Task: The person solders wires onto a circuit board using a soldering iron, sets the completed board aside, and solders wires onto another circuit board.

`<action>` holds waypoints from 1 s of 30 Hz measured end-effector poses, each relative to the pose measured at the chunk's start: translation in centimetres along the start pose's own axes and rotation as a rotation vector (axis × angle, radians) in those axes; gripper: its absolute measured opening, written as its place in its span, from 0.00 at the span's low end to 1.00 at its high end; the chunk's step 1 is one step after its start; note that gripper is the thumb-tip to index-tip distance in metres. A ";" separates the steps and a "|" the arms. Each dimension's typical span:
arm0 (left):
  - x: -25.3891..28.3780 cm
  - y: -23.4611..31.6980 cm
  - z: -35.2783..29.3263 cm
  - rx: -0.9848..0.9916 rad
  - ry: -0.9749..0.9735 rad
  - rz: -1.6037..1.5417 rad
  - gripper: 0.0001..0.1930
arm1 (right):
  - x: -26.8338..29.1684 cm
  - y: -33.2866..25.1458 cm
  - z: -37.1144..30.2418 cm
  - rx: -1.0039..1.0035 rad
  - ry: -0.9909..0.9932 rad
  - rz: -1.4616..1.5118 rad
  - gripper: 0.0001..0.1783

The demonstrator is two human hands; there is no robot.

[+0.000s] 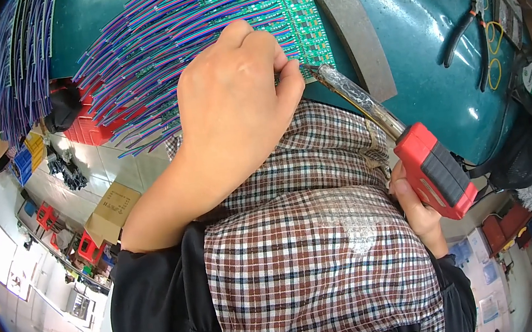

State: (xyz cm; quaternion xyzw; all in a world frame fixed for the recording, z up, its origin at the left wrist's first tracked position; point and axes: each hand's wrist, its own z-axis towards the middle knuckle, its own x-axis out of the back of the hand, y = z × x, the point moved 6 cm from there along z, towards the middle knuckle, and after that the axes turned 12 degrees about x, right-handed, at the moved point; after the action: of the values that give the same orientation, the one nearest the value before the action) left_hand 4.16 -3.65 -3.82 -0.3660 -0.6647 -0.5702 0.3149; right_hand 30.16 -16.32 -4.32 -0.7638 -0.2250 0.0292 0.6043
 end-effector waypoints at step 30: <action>5.8 1.4 6.4 -0.193 0.218 0.075 0.05 | 1.2 -0.8 -0.7 -0.015 0.162 -0.008 0.12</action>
State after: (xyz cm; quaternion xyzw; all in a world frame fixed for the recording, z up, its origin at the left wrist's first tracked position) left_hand 2.23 3.52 0.79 -0.3549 -0.5547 -0.6555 0.3696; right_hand 31.25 -16.39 -3.14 -0.7673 -0.1785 -0.0367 0.6149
